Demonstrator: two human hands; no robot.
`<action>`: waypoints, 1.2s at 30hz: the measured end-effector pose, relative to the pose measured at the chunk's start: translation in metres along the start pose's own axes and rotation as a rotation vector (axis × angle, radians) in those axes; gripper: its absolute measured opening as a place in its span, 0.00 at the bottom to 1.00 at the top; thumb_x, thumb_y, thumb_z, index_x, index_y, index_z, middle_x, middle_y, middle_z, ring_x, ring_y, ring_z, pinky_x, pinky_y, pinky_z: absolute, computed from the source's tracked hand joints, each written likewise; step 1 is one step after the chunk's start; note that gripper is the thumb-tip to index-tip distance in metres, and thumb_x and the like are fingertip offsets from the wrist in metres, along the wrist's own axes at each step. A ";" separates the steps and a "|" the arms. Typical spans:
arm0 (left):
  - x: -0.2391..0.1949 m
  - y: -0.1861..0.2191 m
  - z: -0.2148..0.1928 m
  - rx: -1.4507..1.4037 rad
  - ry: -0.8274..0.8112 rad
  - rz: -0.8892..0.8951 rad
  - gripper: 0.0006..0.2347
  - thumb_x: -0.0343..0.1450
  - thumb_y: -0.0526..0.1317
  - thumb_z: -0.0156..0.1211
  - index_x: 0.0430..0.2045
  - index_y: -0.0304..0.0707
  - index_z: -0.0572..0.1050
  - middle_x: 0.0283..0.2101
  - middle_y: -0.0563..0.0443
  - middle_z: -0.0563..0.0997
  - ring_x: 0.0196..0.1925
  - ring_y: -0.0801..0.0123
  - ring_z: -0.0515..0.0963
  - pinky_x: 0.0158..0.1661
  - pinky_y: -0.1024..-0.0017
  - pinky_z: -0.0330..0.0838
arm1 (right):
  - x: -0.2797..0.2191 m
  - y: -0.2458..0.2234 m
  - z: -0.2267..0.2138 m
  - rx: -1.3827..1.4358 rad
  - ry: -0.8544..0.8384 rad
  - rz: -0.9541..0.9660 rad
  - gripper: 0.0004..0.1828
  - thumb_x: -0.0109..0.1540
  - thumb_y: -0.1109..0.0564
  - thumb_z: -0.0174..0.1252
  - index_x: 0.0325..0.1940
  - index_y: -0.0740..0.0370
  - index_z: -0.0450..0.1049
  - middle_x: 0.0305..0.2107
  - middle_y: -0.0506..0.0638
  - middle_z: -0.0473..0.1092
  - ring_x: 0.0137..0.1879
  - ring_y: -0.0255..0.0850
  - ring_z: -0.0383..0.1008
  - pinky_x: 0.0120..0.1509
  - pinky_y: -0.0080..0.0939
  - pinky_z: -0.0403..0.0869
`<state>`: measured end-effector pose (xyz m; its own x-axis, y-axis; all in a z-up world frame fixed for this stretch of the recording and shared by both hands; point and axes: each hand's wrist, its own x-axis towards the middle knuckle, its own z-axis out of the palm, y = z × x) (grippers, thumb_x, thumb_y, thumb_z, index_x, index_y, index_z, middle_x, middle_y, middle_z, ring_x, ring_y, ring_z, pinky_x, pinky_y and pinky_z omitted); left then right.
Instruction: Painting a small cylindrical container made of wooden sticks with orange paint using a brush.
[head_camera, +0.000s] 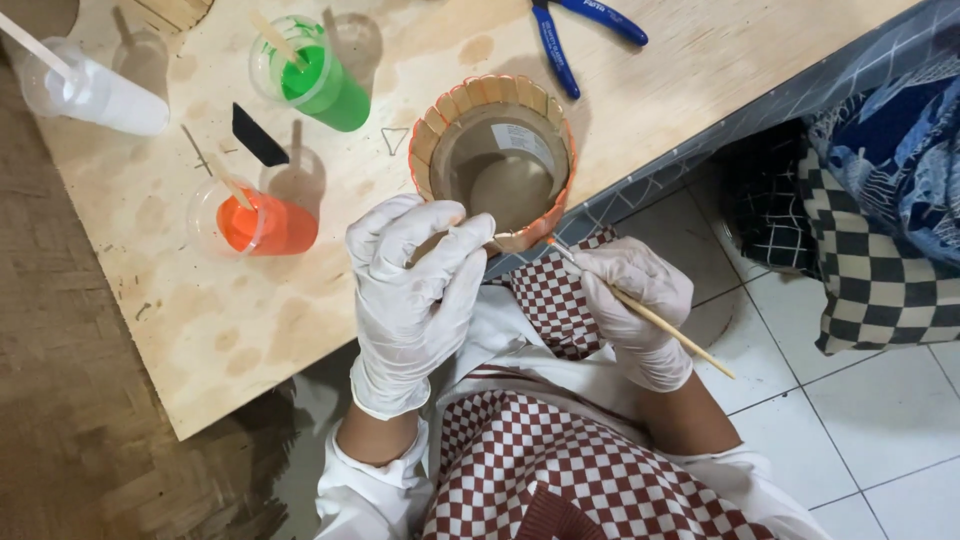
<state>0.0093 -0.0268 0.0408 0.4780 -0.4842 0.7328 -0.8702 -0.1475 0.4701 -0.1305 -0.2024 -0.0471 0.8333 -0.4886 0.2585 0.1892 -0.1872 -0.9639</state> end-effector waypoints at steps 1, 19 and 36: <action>0.001 0.001 -0.001 -0.004 -0.016 -0.004 0.09 0.70 0.33 0.70 0.43 0.41 0.86 0.47 0.47 0.80 0.56 0.56 0.71 0.60 0.62 0.72 | -0.002 0.001 0.000 -0.002 0.002 -0.002 0.08 0.60 0.72 0.58 0.42 0.76 0.79 0.29 0.61 0.76 0.38 0.43 0.79 0.48 0.36 0.78; -0.011 -0.003 0.016 -0.055 0.083 -0.037 0.08 0.71 0.34 0.71 0.42 0.41 0.85 0.49 0.47 0.78 0.58 0.55 0.68 0.60 0.63 0.72 | -0.016 0.036 -0.001 -0.064 -0.026 0.022 0.10 0.60 0.72 0.57 0.43 0.75 0.80 0.30 0.61 0.76 0.38 0.43 0.79 0.44 0.38 0.77; -0.012 -0.004 0.014 -0.141 0.069 -0.099 0.07 0.69 0.34 0.73 0.40 0.42 0.85 0.48 0.47 0.78 0.56 0.55 0.70 0.58 0.63 0.75 | -0.032 0.068 0.000 -0.092 -0.040 0.046 0.11 0.60 0.71 0.56 0.45 0.74 0.80 0.31 0.62 0.76 0.38 0.43 0.78 0.41 0.40 0.77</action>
<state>0.0053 -0.0328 0.0235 0.5722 -0.4118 0.7092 -0.7952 -0.0672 0.6026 -0.1444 -0.1989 -0.1210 0.8604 -0.4646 0.2095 0.1034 -0.2434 -0.9644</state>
